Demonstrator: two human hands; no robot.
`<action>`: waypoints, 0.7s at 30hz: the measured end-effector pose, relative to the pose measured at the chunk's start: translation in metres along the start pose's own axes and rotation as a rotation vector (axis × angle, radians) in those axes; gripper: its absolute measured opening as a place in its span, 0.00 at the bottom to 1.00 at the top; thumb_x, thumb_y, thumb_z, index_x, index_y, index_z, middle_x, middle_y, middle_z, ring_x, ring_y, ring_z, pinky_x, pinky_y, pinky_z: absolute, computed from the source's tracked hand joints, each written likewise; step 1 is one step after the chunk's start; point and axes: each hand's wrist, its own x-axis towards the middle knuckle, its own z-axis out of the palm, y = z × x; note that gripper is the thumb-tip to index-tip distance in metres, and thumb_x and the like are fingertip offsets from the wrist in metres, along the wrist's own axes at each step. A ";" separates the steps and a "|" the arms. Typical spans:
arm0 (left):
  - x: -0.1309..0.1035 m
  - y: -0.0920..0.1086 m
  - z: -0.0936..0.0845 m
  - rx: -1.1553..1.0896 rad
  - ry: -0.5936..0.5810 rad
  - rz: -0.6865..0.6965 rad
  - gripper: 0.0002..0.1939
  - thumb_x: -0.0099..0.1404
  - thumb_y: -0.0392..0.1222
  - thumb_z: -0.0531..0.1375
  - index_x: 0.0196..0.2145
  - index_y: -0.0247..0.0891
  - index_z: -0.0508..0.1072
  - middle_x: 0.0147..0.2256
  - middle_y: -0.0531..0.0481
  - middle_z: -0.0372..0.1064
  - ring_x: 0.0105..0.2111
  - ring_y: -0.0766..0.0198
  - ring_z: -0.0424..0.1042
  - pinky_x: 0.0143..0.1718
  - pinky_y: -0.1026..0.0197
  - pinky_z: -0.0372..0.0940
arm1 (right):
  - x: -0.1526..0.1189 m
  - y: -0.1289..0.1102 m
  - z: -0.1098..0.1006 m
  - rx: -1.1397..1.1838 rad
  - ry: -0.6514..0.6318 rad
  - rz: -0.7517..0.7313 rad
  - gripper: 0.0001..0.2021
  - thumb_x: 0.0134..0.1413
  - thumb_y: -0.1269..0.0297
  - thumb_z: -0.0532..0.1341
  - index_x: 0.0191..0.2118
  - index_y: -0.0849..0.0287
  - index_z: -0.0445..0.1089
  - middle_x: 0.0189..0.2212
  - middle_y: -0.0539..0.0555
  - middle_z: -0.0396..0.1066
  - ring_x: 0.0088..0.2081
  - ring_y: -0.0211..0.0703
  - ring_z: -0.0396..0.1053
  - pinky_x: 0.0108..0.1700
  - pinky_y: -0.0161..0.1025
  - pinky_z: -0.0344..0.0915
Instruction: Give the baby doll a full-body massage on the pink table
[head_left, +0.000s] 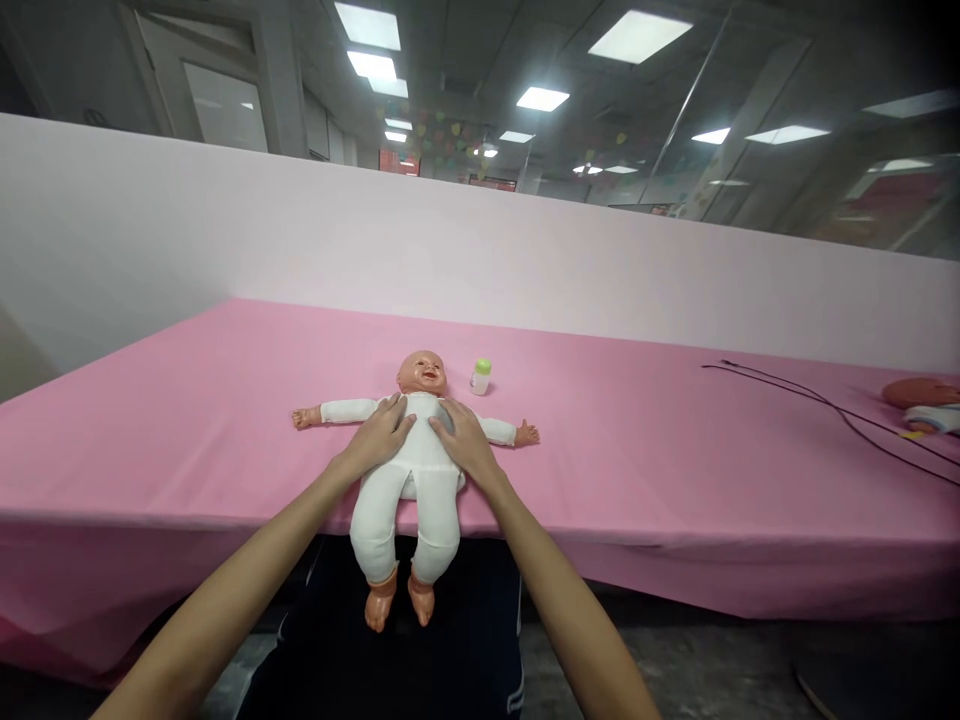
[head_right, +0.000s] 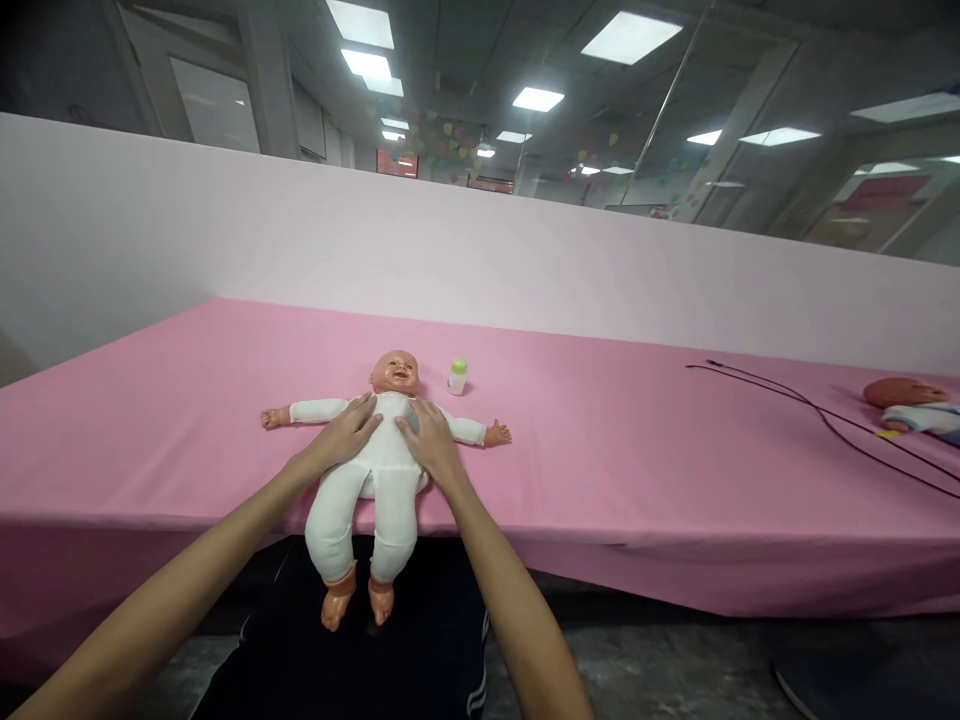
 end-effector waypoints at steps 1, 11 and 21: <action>0.001 -0.004 0.003 0.049 -0.036 -0.009 0.29 0.74 0.52 0.50 0.64 0.33 0.67 0.72 0.34 0.54 0.74 0.48 0.48 0.73 0.47 0.43 | 0.000 0.002 0.005 0.014 -0.015 -0.005 0.28 0.70 0.49 0.55 0.63 0.66 0.69 0.65 0.66 0.67 0.67 0.58 0.63 0.71 0.54 0.55; 0.020 -0.043 -0.001 0.227 -0.172 -0.128 0.42 0.75 0.62 0.40 0.73 0.25 0.51 0.74 0.32 0.44 0.75 0.48 0.44 0.73 0.47 0.42 | 0.001 0.020 -0.006 -0.137 -0.090 0.103 0.30 0.73 0.42 0.45 0.57 0.61 0.70 0.56 0.66 0.74 0.60 0.60 0.68 0.66 0.57 0.56; -0.030 -0.011 -0.018 0.165 -0.270 -0.113 0.42 0.75 0.66 0.44 0.75 0.35 0.51 0.75 0.37 0.37 0.75 0.46 0.41 0.72 0.44 0.46 | -0.039 -0.006 -0.016 0.133 -0.230 0.207 0.43 0.67 0.34 0.51 0.74 0.62 0.54 0.76 0.62 0.44 0.76 0.56 0.41 0.75 0.54 0.40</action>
